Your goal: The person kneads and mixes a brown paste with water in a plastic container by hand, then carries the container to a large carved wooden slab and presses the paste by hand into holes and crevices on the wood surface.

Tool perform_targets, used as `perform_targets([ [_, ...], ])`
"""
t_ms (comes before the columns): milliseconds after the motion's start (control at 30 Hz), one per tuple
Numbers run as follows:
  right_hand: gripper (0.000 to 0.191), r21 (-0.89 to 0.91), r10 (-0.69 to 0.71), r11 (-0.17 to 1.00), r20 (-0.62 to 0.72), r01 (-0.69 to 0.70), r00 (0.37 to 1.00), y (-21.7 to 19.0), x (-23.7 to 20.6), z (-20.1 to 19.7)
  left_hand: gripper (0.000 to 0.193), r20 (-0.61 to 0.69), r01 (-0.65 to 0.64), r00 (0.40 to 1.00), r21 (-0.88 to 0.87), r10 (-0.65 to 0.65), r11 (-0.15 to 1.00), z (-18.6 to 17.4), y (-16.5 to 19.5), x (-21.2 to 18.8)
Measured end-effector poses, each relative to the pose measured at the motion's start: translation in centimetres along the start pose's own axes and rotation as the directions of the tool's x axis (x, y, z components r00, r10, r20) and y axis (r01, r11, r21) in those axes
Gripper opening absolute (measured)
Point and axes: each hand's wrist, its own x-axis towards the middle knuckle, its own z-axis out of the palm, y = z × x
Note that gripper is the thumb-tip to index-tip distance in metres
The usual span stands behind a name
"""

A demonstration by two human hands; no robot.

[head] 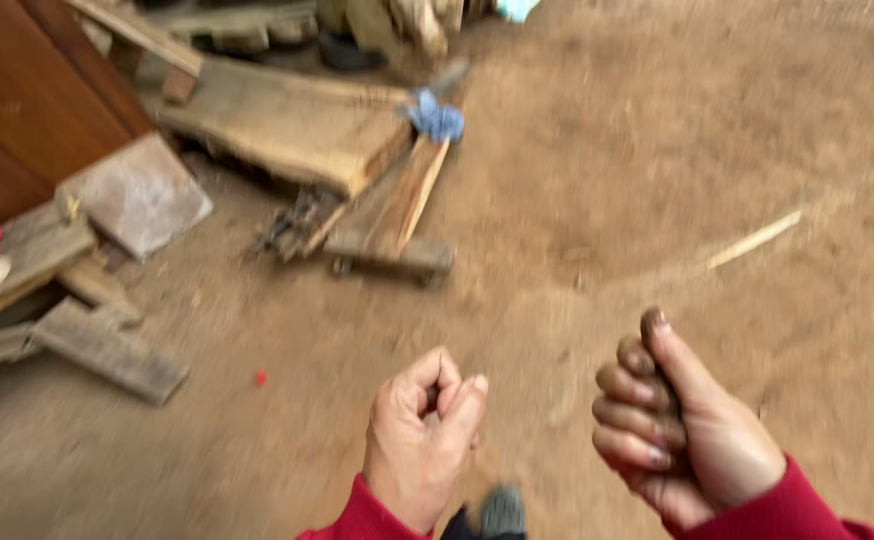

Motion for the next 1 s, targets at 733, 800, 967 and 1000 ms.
perform_targets([
  [733,0.047,-0.279,0.015,0.958,-0.166,-0.062,0.986,-35.7,26.8,-11.3,0.016,-0.02,-0.204,0.978,0.168,0.21,0.965,18.3,-4.1,36.8],
  [800,0.039,-0.164,0.158,0.97,-0.139,-0.18,0.978,-37.1,30.6,-10.6,0.016,-0.05,-0.24,0.966,0.198,0.254,0.95,19.0,-4.4,39.9],
  [967,0.033,-0.016,0.304,0.952,-0.108,-0.307,0.947,-38.6,37.8,-10.6,0.019,-0.173,-0.111,0.978,0.05,0.118,0.993,19.4,-6.1,45.9],
  [1000,0.033,-0.064,0.292,0.95,-0.17,-0.306,0.941,-38.9,39.0,-11.2,0.019,-0.216,-0.079,0.973,0.025,0.083,0.997,19.5,-6.7,47.3],
])
